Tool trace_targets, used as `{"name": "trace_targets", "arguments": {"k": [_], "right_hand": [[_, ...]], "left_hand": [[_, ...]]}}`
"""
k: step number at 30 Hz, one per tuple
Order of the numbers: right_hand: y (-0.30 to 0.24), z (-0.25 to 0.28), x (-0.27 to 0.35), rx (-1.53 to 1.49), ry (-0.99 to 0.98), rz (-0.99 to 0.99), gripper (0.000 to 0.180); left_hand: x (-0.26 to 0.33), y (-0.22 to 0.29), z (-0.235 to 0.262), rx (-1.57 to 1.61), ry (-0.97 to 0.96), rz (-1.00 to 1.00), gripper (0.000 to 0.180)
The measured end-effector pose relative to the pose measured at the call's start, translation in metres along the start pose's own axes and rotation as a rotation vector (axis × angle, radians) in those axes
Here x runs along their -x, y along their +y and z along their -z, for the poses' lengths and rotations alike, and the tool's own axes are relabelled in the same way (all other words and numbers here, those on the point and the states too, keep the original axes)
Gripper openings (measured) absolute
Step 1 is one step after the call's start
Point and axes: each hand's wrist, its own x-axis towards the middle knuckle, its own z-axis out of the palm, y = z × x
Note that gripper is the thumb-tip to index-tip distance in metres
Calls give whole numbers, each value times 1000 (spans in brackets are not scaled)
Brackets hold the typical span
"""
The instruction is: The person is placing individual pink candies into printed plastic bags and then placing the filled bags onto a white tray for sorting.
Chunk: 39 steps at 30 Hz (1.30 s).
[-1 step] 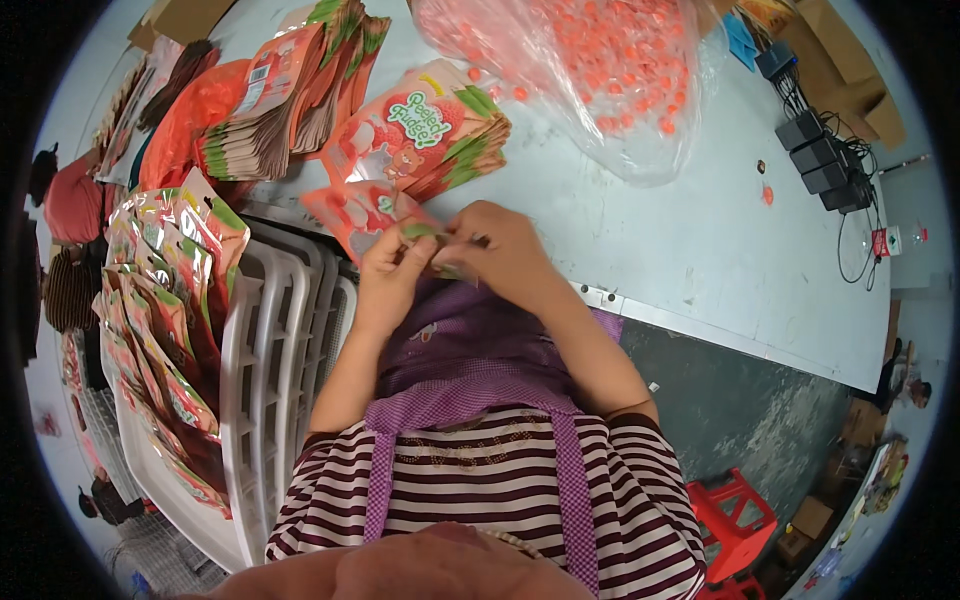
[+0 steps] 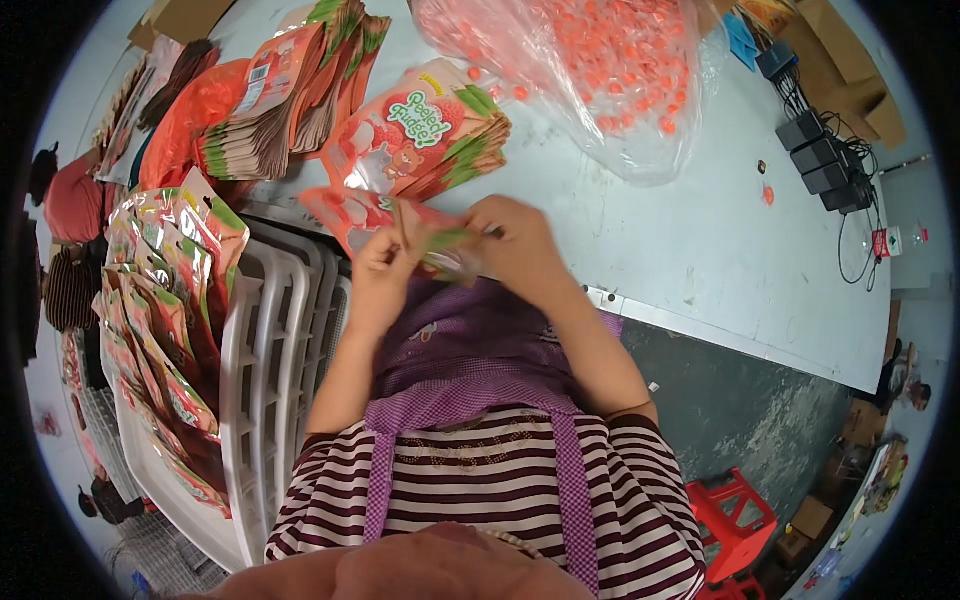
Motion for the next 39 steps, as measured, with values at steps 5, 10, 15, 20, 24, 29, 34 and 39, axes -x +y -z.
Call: {"name": "trace_targets", "arguments": {"k": [5, 10, 15, 20, 24, 29, 34, 39], "right_hand": [[-4, 7, 0, -98, 102, -133, 11], [8, 5, -2, -51, 29, -158, 11], [9, 7, -1, -70, -8, -151, 9], [7, 2, 4, -114, -28, -134, 11], [-2, 0, 7, -141, 1, -110, 14], [10, 25, 4, 101, -143, -140, 23], [10, 38, -5, 278, -231, -149, 29], [33, 111, -48, 460, 293, 170, 30]], "left_hand": [[9, 19, -14, -647, 147, -291, 14], [4, 29, -2, -1017, -209, -752, 28], [-2, 43, -3, -1220, -332, -591, 30], [-14, 42, 2, -1389, -312, -745, 20], [-17, 38, -8, -1295, -281, -794, 18], [-13, 41, -19, -1159, -392, -761, 15], [-27, 21, -27, -1005, -278, -665, 9], [-54, -27, -13, -758, -131, -460, 9]]}}
